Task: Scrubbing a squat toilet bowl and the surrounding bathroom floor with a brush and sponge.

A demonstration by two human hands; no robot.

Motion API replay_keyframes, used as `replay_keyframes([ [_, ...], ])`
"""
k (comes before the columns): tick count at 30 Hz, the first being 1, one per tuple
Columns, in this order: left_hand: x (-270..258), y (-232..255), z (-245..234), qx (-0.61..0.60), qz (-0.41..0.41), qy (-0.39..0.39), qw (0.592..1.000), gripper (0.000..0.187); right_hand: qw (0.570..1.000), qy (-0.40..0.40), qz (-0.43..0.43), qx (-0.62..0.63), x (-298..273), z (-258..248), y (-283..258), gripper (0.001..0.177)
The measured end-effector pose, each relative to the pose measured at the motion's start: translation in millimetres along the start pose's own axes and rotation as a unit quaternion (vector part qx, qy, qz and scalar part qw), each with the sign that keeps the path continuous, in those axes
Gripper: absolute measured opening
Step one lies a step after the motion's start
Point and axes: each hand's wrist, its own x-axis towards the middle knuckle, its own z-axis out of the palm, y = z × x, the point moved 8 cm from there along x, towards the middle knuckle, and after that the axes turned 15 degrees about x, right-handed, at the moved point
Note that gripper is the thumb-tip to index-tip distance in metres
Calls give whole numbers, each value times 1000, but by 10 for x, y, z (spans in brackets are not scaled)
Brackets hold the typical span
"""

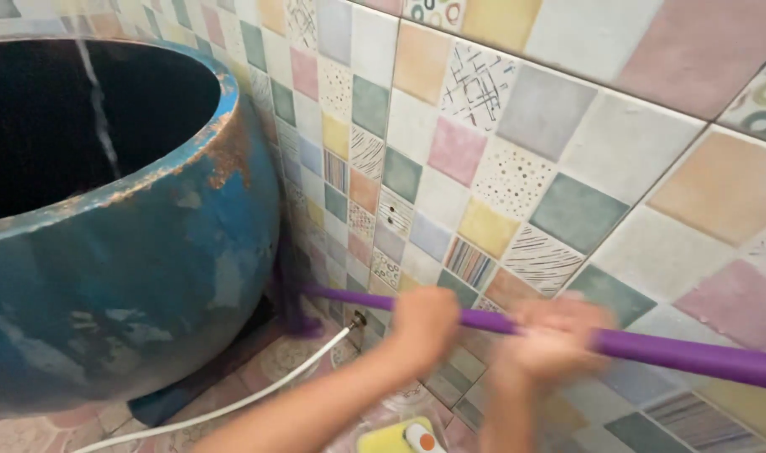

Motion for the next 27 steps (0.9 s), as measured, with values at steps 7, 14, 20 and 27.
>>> replay_keyframes([
  [7,209,-2114,1457,-17,-203,-105,973,20,974,-131,151,-109,-1189,-440,1763,16],
  [14,315,-778,641,125,-70,-67,987,17,991,-32,79,-103,-414,-171,603,27],
  [20,223,-849,728,107,-6,-170,980,24,997,-5,24,-73,-730,-143,725,30],
  [27,-137,-1841,776,172,-205,259,928,30,984,-102,136,-56,-1344,-350,1668,29],
])
